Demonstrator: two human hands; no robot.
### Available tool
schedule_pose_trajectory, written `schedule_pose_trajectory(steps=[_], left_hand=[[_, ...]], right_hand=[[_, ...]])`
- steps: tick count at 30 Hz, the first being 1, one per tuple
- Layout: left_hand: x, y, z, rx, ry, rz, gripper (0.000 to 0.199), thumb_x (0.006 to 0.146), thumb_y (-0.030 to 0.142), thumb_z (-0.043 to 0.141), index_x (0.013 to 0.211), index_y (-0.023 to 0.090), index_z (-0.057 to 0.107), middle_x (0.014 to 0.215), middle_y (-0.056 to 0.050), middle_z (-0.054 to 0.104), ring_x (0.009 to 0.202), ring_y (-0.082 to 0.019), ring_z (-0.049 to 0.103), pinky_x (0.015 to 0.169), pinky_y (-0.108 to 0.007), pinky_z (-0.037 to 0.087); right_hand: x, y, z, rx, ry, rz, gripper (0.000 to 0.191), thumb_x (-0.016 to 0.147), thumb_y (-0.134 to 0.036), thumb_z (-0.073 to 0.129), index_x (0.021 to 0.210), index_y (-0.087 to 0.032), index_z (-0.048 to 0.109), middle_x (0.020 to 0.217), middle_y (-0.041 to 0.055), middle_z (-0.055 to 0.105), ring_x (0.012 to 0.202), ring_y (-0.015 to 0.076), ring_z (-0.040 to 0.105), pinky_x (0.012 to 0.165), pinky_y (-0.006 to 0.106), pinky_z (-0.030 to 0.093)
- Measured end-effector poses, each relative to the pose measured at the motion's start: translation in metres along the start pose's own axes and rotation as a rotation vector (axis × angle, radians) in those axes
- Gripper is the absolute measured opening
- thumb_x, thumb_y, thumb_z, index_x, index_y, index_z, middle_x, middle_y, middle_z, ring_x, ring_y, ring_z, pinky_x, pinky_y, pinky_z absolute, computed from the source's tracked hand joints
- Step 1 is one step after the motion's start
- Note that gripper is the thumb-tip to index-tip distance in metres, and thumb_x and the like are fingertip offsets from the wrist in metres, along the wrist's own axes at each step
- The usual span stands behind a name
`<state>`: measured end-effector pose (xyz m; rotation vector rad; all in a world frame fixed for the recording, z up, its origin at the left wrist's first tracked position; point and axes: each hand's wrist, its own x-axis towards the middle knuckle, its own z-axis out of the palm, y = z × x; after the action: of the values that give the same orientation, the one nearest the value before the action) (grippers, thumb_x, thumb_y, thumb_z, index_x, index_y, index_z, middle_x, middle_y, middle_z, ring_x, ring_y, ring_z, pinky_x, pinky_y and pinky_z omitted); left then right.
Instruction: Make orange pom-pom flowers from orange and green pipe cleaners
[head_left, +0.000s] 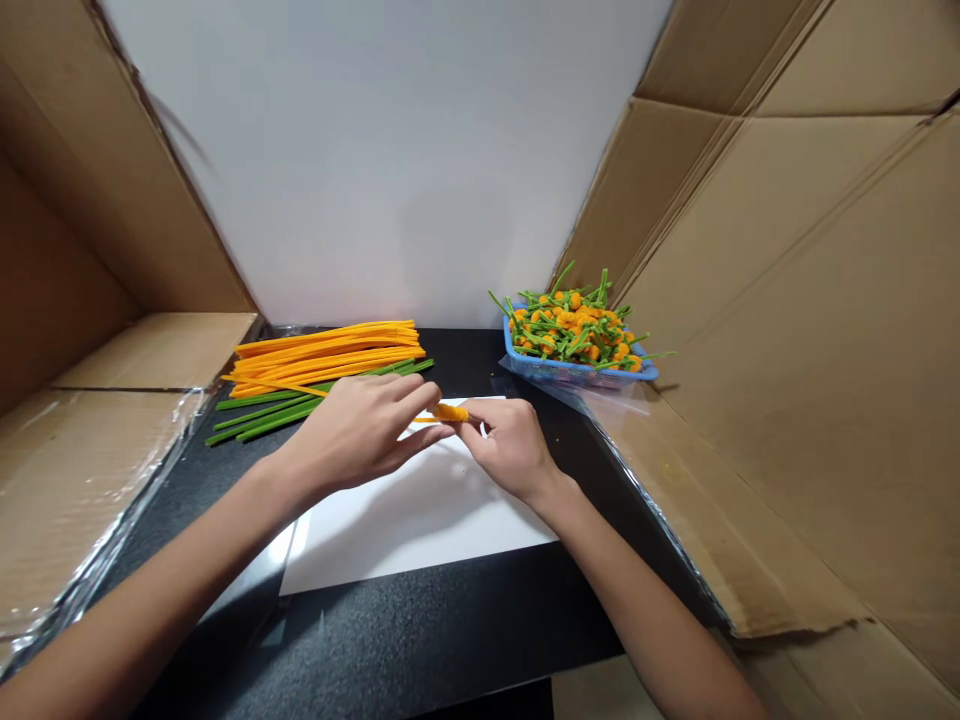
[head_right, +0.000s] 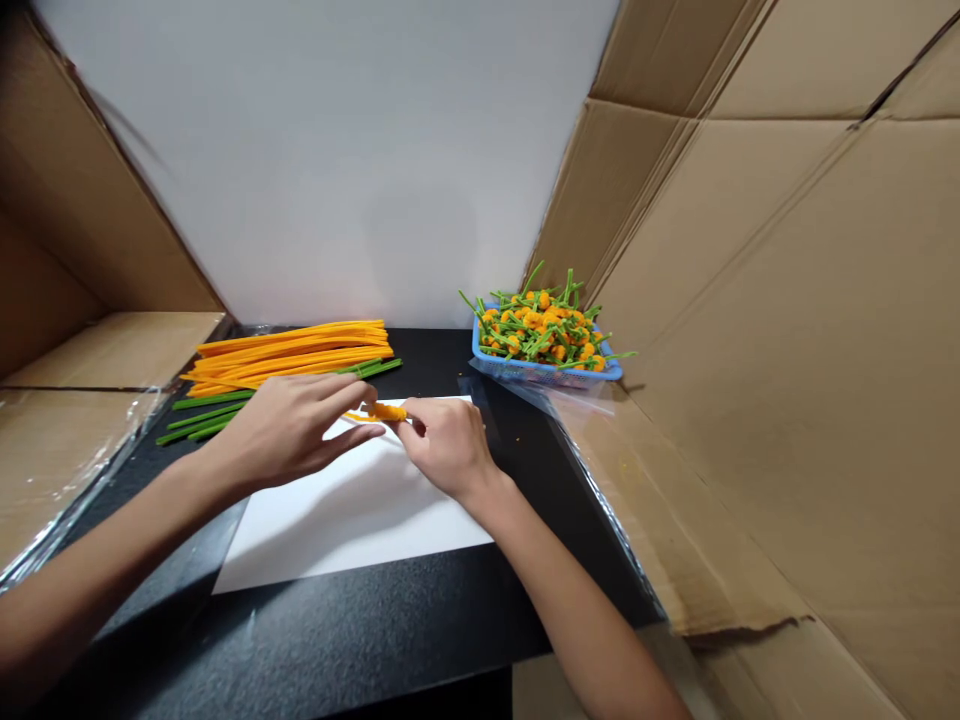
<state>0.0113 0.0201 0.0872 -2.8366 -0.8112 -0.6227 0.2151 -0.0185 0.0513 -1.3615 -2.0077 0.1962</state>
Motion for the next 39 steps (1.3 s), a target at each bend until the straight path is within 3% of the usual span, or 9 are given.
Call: schedule_pose_trajectory(steps=[5, 9, 14, 21, 25, 28, 32, 36, 39], left_hand=[[-0.002, -0.002, 0.007, 0.052, 0.078, 0.164, 0.034, 0.102, 0.034, 0.039, 0.08, 0.016, 0.058, 0.065, -0.001, 0.06, 0.058, -0.014, 0.055, 0.054, -0.027, 0.027], [0.001, 0.008, 0.006, -0.225, 0.044, -0.144, 0.039, 0.099, 0.036, 0.04, 0.07, 0.016, 0.056, 0.054, 0.002, 0.05, 0.048, -0.01, 0.043, 0.051, -0.026, 0.023], [0.008, 0.022, -0.003, -0.874, -0.102, -0.639, 0.054, 0.094, 0.049, 0.043, 0.051, 0.017, 0.042, 0.042, 0.003, 0.043, 0.041, -0.008, 0.035, 0.047, -0.024, 0.025], [0.007, 0.022, 0.002, -1.414, -0.287, -0.809, 0.043, 0.089, 0.043, 0.048, 0.055, 0.02, 0.037, 0.04, 0.007, 0.031, 0.036, -0.006, 0.023, 0.042, -0.023, 0.016], [0.007, 0.021, 0.0, -1.096, -0.335, -0.64, 0.052, 0.096, 0.049, 0.034, 0.055, 0.019, 0.043, 0.042, 0.001, 0.046, 0.039, -0.01, 0.039, 0.047, -0.025, 0.028], [0.004, 0.015, -0.002, -0.491, -0.179, -0.355, 0.051, 0.095, 0.058, 0.038, 0.076, 0.016, 0.06, 0.068, -0.005, 0.065, 0.058, -0.017, 0.056, 0.055, -0.027, 0.032], [-0.002, 0.0, 0.001, 0.101, 0.065, 0.062, 0.04, 0.094, 0.054, 0.049, 0.097, 0.016, 0.06, 0.082, -0.006, 0.067, 0.07, -0.02, 0.061, 0.056, -0.029, 0.032], [-0.004, -0.008, 0.007, 0.244, 0.15, 0.298, 0.022, 0.101, 0.027, 0.043, 0.088, 0.019, 0.058, 0.072, -0.001, 0.063, 0.062, -0.014, 0.055, 0.055, -0.029, 0.031], [-0.003, -0.006, 0.011, 0.164, 0.135, 0.239, 0.029, 0.101, 0.026, 0.04, 0.078, 0.019, 0.056, 0.065, 0.0, 0.058, 0.057, -0.013, 0.051, 0.053, -0.028, 0.029]], right_hand=[[0.002, -0.003, -0.002, 0.094, -0.091, -0.044, 0.039, 0.091, -0.028, 0.059, 0.055, -0.016, 0.048, 0.053, -0.0057, 0.041, 0.052, 0.0077, 0.035, 0.053, 0.024, 0.022], [0.0, -0.005, -0.001, 0.007, -0.027, -0.069, 0.033, 0.093, -0.037, 0.059, 0.067, -0.017, 0.06, 0.059, -0.004, 0.052, 0.054, 0.0089, 0.044, 0.056, 0.024, 0.026], [-0.004, -0.004, 0.004, -0.214, 0.126, -0.206, 0.031, 0.097, -0.04, 0.054, 0.084, -0.017, 0.07, 0.067, 0.0014, 0.065, 0.061, 0.0134, 0.056, 0.062, 0.026, 0.031], [-0.005, 0.0, 0.006, -0.453, 0.231, -0.365, 0.029, 0.099, -0.029, 0.049, 0.084, -0.015, 0.069, 0.069, 0.0049, 0.07, 0.064, 0.0165, 0.06, 0.063, 0.031, 0.03], [-0.005, 0.003, 0.007, -0.448, 0.17, -0.303, 0.026, 0.095, -0.023, 0.05, 0.076, -0.017, 0.067, 0.068, 0.0037, 0.07, 0.062, 0.0159, 0.058, 0.062, 0.03, 0.03], [-0.004, 0.004, 0.007, -0.37, 0.094, -0.179, 0.022, 0.092, -0.023, 0.053, 0.074, -0.018, 0.066, 0.068, 0.0022, 0.07, 0.06, 0.0144, 0.057, 0.06, 0.029, 0.028], [-0.002, 0.001, 0.005, -0.266, 0.016, -0.049, 0.022, 0.089, -0.023, 0.057, 0.07, -0.018, 0.065, 0.064, 0.0007, 0.067, 0.056, 0.0126, 0.053, 0.056, 0.028, 0.023], [-0.002, -0.004, 0.002, -0.136, -0.102, -0.021, 0.03, 0.092, -0.026, 0.057, 0.062, -0.018, 0.059, 0.057, -0.0018, 0.058, 0.052, 0.0109, 0.045, 0.055, 0.027, 0.02], [-0.002, -0.006, 0.003, -0.11, -0.13, -0.022, 0.037, 0.095, -0.034, 0.055, 0.061, -0.018, 0.057, 0.054, -0.0025, 0.054, 0.051, 0.0108, 0.043, 0.054, 0.027, 0.02]])
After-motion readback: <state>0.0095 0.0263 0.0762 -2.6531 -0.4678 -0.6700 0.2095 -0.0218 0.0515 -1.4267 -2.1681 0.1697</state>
